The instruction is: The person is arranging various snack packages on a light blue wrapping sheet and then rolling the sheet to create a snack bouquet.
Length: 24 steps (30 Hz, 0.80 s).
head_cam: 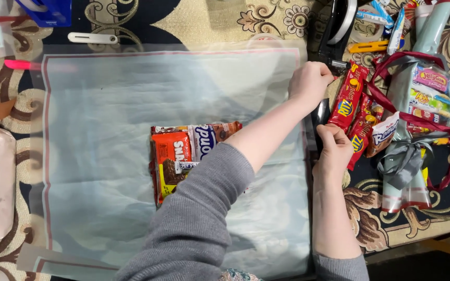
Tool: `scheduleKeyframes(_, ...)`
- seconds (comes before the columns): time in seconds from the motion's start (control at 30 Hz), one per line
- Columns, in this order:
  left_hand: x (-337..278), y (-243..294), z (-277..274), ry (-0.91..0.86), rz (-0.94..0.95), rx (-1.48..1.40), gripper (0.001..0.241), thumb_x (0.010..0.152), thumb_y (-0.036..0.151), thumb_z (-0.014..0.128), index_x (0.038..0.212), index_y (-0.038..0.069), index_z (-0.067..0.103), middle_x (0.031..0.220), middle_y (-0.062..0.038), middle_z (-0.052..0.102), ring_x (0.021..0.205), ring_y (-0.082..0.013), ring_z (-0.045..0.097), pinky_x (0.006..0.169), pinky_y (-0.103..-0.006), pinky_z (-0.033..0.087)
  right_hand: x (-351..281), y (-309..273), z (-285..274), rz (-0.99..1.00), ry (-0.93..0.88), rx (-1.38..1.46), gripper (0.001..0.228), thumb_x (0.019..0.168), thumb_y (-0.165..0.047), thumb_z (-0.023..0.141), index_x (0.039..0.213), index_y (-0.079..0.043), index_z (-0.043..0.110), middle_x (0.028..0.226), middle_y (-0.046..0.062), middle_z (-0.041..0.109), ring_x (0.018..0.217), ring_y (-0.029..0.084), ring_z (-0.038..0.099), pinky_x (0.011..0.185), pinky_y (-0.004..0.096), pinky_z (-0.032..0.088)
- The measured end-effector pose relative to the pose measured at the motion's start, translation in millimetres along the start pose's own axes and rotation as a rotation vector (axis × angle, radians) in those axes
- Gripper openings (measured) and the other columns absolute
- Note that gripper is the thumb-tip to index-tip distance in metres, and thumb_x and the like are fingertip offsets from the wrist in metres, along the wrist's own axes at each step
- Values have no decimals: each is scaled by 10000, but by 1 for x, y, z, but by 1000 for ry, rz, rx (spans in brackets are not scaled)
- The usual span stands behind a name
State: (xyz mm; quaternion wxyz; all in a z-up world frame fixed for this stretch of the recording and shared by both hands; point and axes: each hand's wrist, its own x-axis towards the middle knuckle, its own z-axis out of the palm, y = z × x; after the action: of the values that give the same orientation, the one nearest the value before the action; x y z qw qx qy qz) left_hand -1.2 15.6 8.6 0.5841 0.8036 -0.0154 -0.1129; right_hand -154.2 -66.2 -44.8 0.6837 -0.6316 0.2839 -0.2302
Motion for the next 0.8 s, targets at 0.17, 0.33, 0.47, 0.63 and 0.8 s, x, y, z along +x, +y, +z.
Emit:
scheduleKeyframes(0.17, -13, 19, -52, 34, 19, -71, 137, 788, 215, 677, 803, 185, 810, 856, -14, 807, 942, -254, 742, 831, -388, 565, -18, -41, 8, -61, -98, -33, 129, 855, -94, 786, 792, -127, 678, 791, -31, 629, 828, 50, 599, 797, 205, 484)
scheduleKeyframes(0.33, -67, 28, -139, 9, 104, -55, 92, 663, 231, 675, 621, 214, 755, 681, 98, 737, 714, -104, 627, 685, -288, 465, -86, -102, 19, -53, -259, -38, 65, 849, -66, 736, 840, -118, 699, 1032, 31, 696, 1014, 76, 626, 974, 189, 459)
scheduleKeyframes(0.47, -139, 33, -203, -134, -57, 185, 154, 687, 351, 680, 745, 295, 811, 835, 156, 800, 875, -67, 701, 845, -311, 412, -147, -111, 17, 19, -451, 68, 104, 804, -92, 713, 742, -106, 630, 914, 15, 573, 1112, 114, 543, 1036, 260, 369)
scheduleKeyframes(0.63, -185, -7, -235, -156, -9, 396, 148, 694, 337, 623, 572, 354, 705, 585, 166, 576, 949, -79, 542, 812, -378, 242, -200, -98, 18, 176, -535, 64, 84, 785, -73, 766, 761, -103, 691, 997, 8, 587, 1058, 161, 531, 1024, 357, 377)
scheduleKeyframes(0.8, -201, -45, -238, -50, 4, 456, 106, 792, 433, 709, 789, 445, 814, 888, 120, 532, 966, -176, 500, 848, -383, 230, -226, -78, 21, 216, -522, -36, 138, 800, -52, 755, 742, -125, 653, 1079, 15, 548, 1068, 133, 524, 969, 300, 350)
